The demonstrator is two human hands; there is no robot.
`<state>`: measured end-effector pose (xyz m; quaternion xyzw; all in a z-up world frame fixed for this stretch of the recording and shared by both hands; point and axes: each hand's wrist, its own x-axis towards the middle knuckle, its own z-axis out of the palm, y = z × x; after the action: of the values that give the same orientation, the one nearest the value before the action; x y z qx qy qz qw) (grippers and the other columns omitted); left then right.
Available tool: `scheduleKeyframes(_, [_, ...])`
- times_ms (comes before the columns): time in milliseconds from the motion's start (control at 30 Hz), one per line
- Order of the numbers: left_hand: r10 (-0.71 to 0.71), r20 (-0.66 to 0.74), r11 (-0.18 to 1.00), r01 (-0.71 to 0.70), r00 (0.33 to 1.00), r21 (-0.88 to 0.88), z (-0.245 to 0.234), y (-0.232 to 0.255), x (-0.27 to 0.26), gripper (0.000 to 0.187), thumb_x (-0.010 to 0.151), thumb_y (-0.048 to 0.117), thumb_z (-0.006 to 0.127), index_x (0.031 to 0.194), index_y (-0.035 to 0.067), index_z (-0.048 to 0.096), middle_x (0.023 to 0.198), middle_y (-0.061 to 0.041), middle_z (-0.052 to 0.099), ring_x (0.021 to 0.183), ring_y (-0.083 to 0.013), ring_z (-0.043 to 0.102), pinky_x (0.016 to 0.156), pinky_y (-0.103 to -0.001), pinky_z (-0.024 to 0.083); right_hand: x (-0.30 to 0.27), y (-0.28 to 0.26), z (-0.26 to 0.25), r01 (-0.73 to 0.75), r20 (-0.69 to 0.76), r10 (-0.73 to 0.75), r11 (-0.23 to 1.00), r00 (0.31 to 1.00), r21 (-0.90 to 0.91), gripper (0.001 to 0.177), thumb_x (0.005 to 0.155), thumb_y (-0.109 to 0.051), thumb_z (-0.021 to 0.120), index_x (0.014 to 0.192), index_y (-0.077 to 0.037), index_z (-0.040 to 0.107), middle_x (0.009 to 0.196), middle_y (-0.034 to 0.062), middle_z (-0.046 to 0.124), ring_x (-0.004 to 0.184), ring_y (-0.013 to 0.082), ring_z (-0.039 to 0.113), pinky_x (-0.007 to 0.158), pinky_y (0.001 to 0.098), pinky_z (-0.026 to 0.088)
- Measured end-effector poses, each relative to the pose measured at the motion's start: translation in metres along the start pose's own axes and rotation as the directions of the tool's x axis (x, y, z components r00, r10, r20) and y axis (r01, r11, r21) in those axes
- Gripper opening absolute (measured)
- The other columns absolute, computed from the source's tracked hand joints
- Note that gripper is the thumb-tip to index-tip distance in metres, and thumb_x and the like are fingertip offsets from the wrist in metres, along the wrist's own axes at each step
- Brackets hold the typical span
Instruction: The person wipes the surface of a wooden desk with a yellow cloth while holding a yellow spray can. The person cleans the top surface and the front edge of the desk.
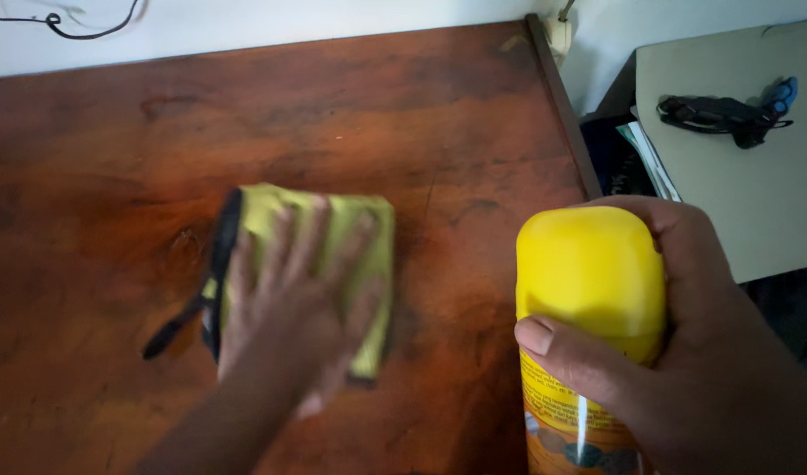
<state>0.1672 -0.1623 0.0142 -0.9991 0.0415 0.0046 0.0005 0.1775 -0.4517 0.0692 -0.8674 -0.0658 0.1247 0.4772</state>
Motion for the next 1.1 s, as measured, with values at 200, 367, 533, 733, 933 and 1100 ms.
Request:
scheduleKeyframes(200, [-0.291, 0.328, 0.941, 0.331, 0.899, -0.074, -0.026, 0.025, 0.071, 0.067, 0.098, 0.061, 0.010, 0.159, 0.043, -0.009, 0.169, -0.002, -0.019, 0.151, -0.0302, -0.016, 0.116, -0.057, -0.012, -0.010, -0.005, 0.006, 0.034, -0.016, -0.034, 0.999, 0.999, 0.006, 0.080, 0.084, -0.020, 0.085, 0.149, -0.005, 0.040, 0.116, 0.0149, 0.063, 0.098, 0.0253, 0.068, 0.075, 0.0443, 0.062])
scheduleKeyframes(367, [0.026, 0.290, 0.984, 0.027, 0.957, -0.177, -0.037, 0.098, 0.069, 0.067, 0.101, 0.053, 0.019, 0.162, 0.038, -0.005, 0.171, -0.002, -0.015, 0.154, -0.0335, -0.014, 0.115, -0.059, -0.013, -0.021, -0.014, 0.010, 0.078, -0.078, -0.074, 0.996, 0.994, 0.039, 0.076, 0.082, -0.016, 0.083, 0.144, -0.003, 0.041, 0.110, 0.0157, 0.065, 0.092, 0.0253, 0.072, 0.072, 0.0422, 0.063])
scheduleKeyframes(533, [0.357, 0.400, 0.931, -0.356, 0.844, -0.079, -0.033, 0.111, -0.013, 0.077, 0.094, 0.047, 0.054, 0.162, 0.026, 0.025, 0.175, -0.013, -0.006, 0.159, -0.0373, -0.006, 0.124, -0.060, -0.003, -0.021, -0.026, 0.014, 0.130, -0.128, -0.129, 0.992, 0.983, 0.000, 0.070, 0.082, -0.015, 0.080, 0.140, -0.001, 0.043, 0.106, 0.0154, 0.065, 0.089, 0.0258, 0.072, 0.071, 0.0401, 0.063])
scheduleKeyframes(733, [0.207, -0.214, 0.977, -0.213, 0.955, -0.008, 0.002, 0.045, -0.077, 0.067, 0.100, 0.060, 0.026, 0.158, 0.026, 0.019, 0.163, -0.014, 0.012, 0.152, -0.0394, 0.007, 0.116, -0.064, 0.002, -0.027, 0.001, 0.016, 0.054, -0.082, -0.055, 0.998, 0.995, -0.016, 0.075, 0.083, -0.022, 0.084, 0.143, -0.003, 0.042, 0.110, 0.0157, 0.065, 0.093, 0.0258, 0.070, 0.073, 0.0430, 0.062])
scheduleKeyframes(933, [-0.227, 0.221, 0.972, 0.234, 0.948, -0.007, -0.014, 0.003, -0.029, 0.071, 0.097, 0.063, 0.015, 0.163, 0.039, 0.004, 0.170, -0.008, -0.008, 0.153, -0.0360, -0.007, 0.116, -0.060, -0.008, -0.028, 0.008, 0.013, 0.078, -0.050, -0.082, 0.995, 0.995, -0.068, 0.083, 0.080, -0.027, 0.086, 0.147, -0.003, 0.043, 0.115, 0.0150, 0.061, 0.097, 0.0251, 0.070, 0.075, 0.0435, 0.060])
scheduleKeyframes(1100, [-0.310, 0.414, 0.928, 0.368, 0.856, -0.066, -0.037, 0.032, 0.041, 0.065, 0.099, 0.061, 0.008, 0.157, 0.040, -0.013, 0.166, -0.005, -0.022, 0.151, -0.0313, -0.018, 0.117, -0.059, -0.013, -0.018, -0.006, 0.008, 0.016, -0.032, -0.017, 1.000, 0.999, -0.022, 0.083, 0.082, -0.026, 0.087, 0.148, -0.006, 0.041, 0.112, 0.0146, 0.064, 0.091, 0.0255, 0.070, 0.070, 0.0439, 0.063])
